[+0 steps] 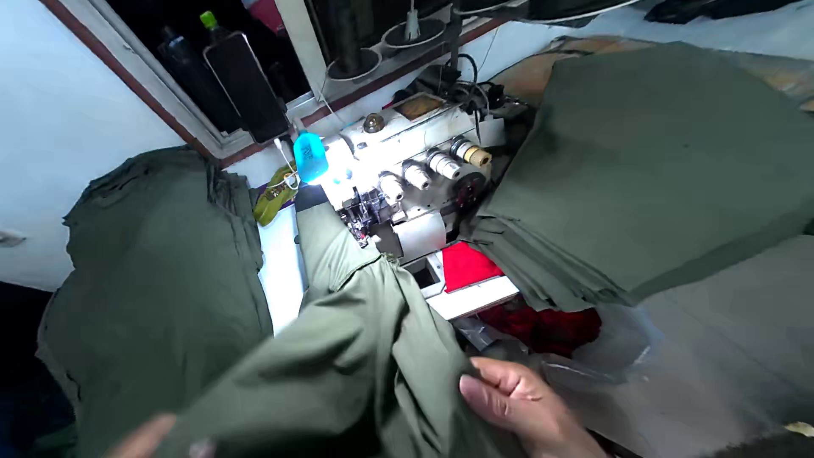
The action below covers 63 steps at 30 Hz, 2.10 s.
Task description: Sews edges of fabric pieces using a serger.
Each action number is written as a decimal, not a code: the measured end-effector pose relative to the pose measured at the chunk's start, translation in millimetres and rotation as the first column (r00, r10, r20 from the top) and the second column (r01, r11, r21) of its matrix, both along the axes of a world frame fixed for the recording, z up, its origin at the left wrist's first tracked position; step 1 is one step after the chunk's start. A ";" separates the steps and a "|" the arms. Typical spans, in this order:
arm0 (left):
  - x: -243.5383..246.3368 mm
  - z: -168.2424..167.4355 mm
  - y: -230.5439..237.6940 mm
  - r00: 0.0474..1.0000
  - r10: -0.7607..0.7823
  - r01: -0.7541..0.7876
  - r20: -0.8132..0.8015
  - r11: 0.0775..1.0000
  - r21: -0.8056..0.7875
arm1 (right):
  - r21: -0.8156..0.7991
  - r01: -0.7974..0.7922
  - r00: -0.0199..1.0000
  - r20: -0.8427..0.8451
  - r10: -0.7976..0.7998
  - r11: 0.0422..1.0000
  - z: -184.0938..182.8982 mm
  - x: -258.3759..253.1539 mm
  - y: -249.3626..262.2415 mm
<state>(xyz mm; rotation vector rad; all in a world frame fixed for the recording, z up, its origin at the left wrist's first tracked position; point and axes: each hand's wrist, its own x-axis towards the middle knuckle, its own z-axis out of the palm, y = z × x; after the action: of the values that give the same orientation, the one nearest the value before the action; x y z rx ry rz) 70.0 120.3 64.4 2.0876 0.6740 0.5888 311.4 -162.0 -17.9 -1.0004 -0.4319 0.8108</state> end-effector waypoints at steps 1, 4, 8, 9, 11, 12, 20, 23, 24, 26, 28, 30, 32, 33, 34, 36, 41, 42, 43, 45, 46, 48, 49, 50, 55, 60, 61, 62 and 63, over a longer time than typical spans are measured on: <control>2.8 40.8 21.7 0.999 0.037 -0.032 -0.026 0.980 0.196 | 0.027 -0.039 0.999 -0.006 0.039 0.999 2.0 -11.7 3.3; 43.7 104.9 61.5 0.948 0.316 -0.219 -0.041 0.738 0.638 | -0.026 -0.094 0.994 0.052 0.095 0.995 -18.5 -43.7 18.6; 118.3 43.8 -1.7 0.976 0.218 -0.142 0.020 0.559 0.817 | -0.221 -0.097 0.986 0.109 0.123 0.971 -55.3 -63.1 21.8; 136.7 9.3 -32.0 0.987 0.160 -0.093 -0.005 0.600 0.795 | -0.249 -0.089 0.984 0.129 0.124 0.964 -58.9 -62.0 18.5; 164.3 -58.2 -70.3 0.993 0.107 -0.042 -0.049 0.714 0.699 | -0.352 -0.076 0.965 0.210 0.158 0.933 -62.3 -50.5 9.3; 170.8 -83.2 -76.4 0.991 0.122 -0.057 -0.049 0.734 0.676 | -0.442 -0.051 0.943 0.274 0.188 0.896 -61.8 -42.2 5.6; 163.0 -67.8 -81.1 0.978 0.181 -0.209 0.107 0.776 0.595 | -0.268 0.711 0.467 0.871 -0.152 0.650 -27.3 38.4 100.9; 172.2 -51.7 -81.8 0.982 0.146 -0.189 0.121 0.773 0.605 | -0.400 0.580 0.608 0.793 -0.051 0.710 -22.4 38.2 114.7; 174.8 -50.7 -80.3 0.986 0.127 -0.164 0.104 0.751 0.640 | -0.443 0.499 0.682 0.731 -0.022 0.745 -20.3 30.7 106.9; 179.1 -51.8 -76.3 0.993 0.089 -0.120 0.081 0.701 0.703 | -0.512 0.211 0.902 0.430 0.036 0.833 -17.6 18.4 85.9; 180.4 -51.6 -74.4 0.997 0.041 -0.079 0.070 0.679 0.730 | -0.340 -0.068 0.993 0.070 0.097 0.938 -25.0 20.0 74.2; 183.0 -48.8 -75.4 0.996 -0.026 -0.050 0.089 0.663 0.747 | -0.035 -0.187 0.975 -0.128 0.181 0.982 -25.8 39.3 75.0; 186.3 -44.9 -77.3 0.992 -0.079 -0.024 0.098 0.645 0.764 | 0.061 -0.190 0.954 -0.223 0.199 0.980 -18.5 64.1 85.8; 186.7 -43.4 -78.2 0.991 -0.099 -0.008 0.094 0.643 0.766 | 0.042 -0.168 0.949 -0.263 0.173 0.985 -12.9 72.9 91.3; 186.8 -42.1 -78.9 0.990 -0.116 0.011 0.083 0.642 0.767 | 0.004 -0.145 0.953 -0.269 0.141 0.989 -7.3 79.1 95.7; 186.2 -42.4 -80.6 0.989 -0.136 0.045 0.053 0.630 0.775 | -0.073 -0.092 0.978 -0.192 0.076 0.993 -2.0 80.5 98.9; 184.4 -50.6 -85.6 0.988 -0.154 0.113 -0.018 0.640 0.760 | -0.227 0.128 0.992 0.010 -0.129 0.965 -19.2 58.9 93.0; 183.3 -52.1 -85.2 0.987 -0.160 0.126 -0.030 0.640 0.758 | -0.252 0.128 0.991 0.010 -0.130 0.959 -21.2 58.2 93.6; 182.0 -53.3 -84.5 0.985 -0.166 0.141 -0.043 0.637 0.758 | -0.263 0.109 0.993 -0.001 -0.114 0.959 -21.4 59.7 94.9; 180.1 -54.8 -82.7 0.982 -0.176 0.162 -0.064 0.627 0.762 | -0.263 0.056 0.998 -0.008 -0.060 0.963 -20.7 65.7 98.1; 179.3 -54.8 -81.7 0.981 -0.178 0.169 -0.073 0.621 0.765 | -0.256 0.057 0.998 0.016 -0.055 0.965 -22.0 67.1 100.0; 177.7 -54.2 -80.4 0.979 -0.186 0.184 -0.088 0.606 0.774 | -0.272 0.086 0.992 0.108 -0.058 0.959 -25.7 67.3 100.4; 177.0 -54.3 -80.1 0.978 -0.189 0.189 -0.093 0.594 0.782 | -0.292 0.114 0.986 0.152 -0.071 0.950 -26.4 66.0 99.0; 176.5 -55.1 -80.1 0.977 -0.190 0.189 -0.094 0.583 0.790 | -0.312 0.148 0.978 0.188 -0.092 0.938 -26.8 64.1 97.4; 176.6 -56.0 -83.5 0.973 -0.200 0.200 -0.111 0.509 0.837 | -0.346 0.230 0.952 0.276 -0.135 0.910 -17.8 54.0 91.6; 179.2 -60.5 -89.9 0.970 -0.194 0.209 -0.144 0.381 0.901 | -0.364 0.285 0.928 0.335 -0.160 0.887 -7.2 47.8 88.3; 178.6 -62.5 -91.4 0.968 -0.196 0.222 -0.158 0.368 0.903 | -0.375 0.274 0.930 0.337 -0.145 0.886 -7.2 48.6 88.5; 177.2 -64.1 -92.9 0.963 -0.206 0.244 -0.176 0.371 0.896 | -0.394 0.252 0.936 0.333 -0.118 0.884 -8.8 50.8 89.5; 175.3 -64.7 -94.0 0.957 -0.222 0.266 -0.188 0.400 0.877 | -0.418 0.239 0.938 0.334 -0.096 0.876 -11.9 53.5 90.9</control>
<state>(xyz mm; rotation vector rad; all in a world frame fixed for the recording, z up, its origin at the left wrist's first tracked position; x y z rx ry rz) 245.3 26.2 -0.3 3.1466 -0.0389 0.8492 364.9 -71.0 -29.7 -1.5938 -0.4165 0.6070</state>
